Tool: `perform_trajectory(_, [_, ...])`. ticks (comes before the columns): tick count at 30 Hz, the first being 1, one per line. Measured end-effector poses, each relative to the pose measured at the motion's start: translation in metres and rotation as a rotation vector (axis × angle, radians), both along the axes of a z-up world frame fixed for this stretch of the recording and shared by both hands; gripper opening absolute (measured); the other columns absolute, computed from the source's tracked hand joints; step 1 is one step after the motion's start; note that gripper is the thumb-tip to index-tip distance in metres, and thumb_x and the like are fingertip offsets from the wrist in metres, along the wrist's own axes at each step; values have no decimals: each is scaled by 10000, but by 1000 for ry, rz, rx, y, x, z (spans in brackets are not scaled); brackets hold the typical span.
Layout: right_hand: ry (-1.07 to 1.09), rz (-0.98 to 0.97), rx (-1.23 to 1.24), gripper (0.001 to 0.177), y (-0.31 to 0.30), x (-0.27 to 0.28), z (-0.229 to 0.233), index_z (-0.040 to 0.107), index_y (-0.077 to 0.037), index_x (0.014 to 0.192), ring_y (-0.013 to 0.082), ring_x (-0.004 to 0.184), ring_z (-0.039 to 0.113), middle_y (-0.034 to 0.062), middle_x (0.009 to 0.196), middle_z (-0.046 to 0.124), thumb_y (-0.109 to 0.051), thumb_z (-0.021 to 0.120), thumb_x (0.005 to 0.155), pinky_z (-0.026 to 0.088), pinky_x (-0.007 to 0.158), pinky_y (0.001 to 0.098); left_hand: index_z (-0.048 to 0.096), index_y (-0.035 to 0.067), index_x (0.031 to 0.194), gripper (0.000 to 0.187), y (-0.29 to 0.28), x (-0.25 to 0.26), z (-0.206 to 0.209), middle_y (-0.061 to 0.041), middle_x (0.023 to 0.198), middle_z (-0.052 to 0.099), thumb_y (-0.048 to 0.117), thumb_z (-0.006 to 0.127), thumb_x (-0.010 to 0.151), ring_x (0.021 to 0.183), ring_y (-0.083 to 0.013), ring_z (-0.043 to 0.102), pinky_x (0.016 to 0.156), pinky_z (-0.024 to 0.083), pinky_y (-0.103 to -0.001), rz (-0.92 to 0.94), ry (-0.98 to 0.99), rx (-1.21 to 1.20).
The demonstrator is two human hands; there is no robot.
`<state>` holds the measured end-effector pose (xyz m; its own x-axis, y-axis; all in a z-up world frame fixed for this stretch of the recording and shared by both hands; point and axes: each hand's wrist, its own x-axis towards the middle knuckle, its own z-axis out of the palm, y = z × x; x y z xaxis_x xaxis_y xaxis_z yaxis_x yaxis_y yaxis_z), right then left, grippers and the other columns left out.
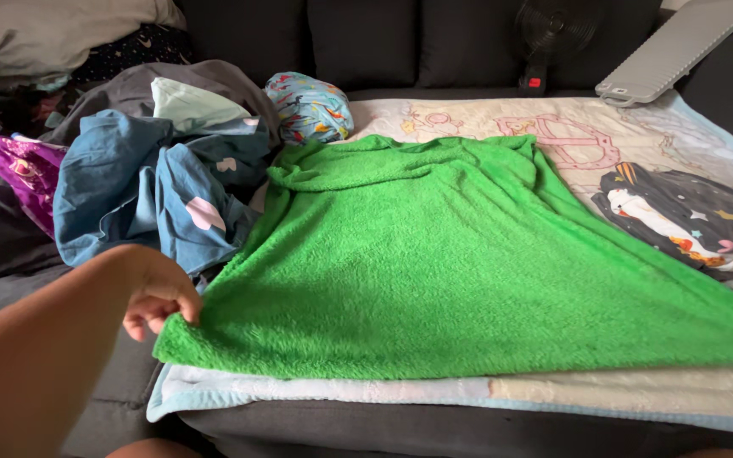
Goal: The person folds a white blanket with a safari animal print and a dark grey blanket with a space print, then folds a green towel. The items are folded by hand and stacked on a bed with a cartoon bear blanket.
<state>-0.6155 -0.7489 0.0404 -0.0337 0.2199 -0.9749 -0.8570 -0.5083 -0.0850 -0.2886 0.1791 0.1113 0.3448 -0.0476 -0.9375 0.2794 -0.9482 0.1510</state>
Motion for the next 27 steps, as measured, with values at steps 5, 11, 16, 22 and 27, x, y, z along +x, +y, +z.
perform_trajectory(5, [-156,193,-76,431,-2,4,6,657,-63,1383,161,1221,709,129,1391,719,-106,704,957,529,1126,347,756,128,1023,284,-14,16,-20,-98,873,729,266,894,817,781,-240,707,722,605,-444,-152,-144,215])
perform_trajectory(11, [-527,293,-815,719,26,37,33,442,-133,1516,237,1391,479,140,1549,460,-320,742,891,390,1189,398,698,128,1210,458,-51,46,-11,-105,952,749,274,874,814,845,-262,732,734,598,-435,-463,-371,242])
perform_trajectory(16, [-897,296,-1011,991,76,99,40,263,-190,1627,301,1533,288,150,1680,243,-499,774,835,274,1241,440,597,128,1351,610,-102,49,18,-125,935,721,290,823,808,800,-260,694,685,560,-428,-417,-855,-107])
perform_trajectory(22, [-1115,233,-931,1020,125,148,59,254,-207,1648,309,1515,382,174,1652,371,-546,744,820,310,1238,417,467,138,1514,808,-140,75,14,-149,944,711,255,778,777,792,-266,675,678,536,-419,-122,-1124,-328])
perform_trajectory(27, [-1133,143,-881,912,132,174,67,262,-246,1652,301,1507,384,150,1643,394,-496,672,877,310,1226,432,515,101,1459,775,-145,129,-28,-154,920,729,179,757,727,795,-275,699,690,553,-421,-88,-1166,-433])
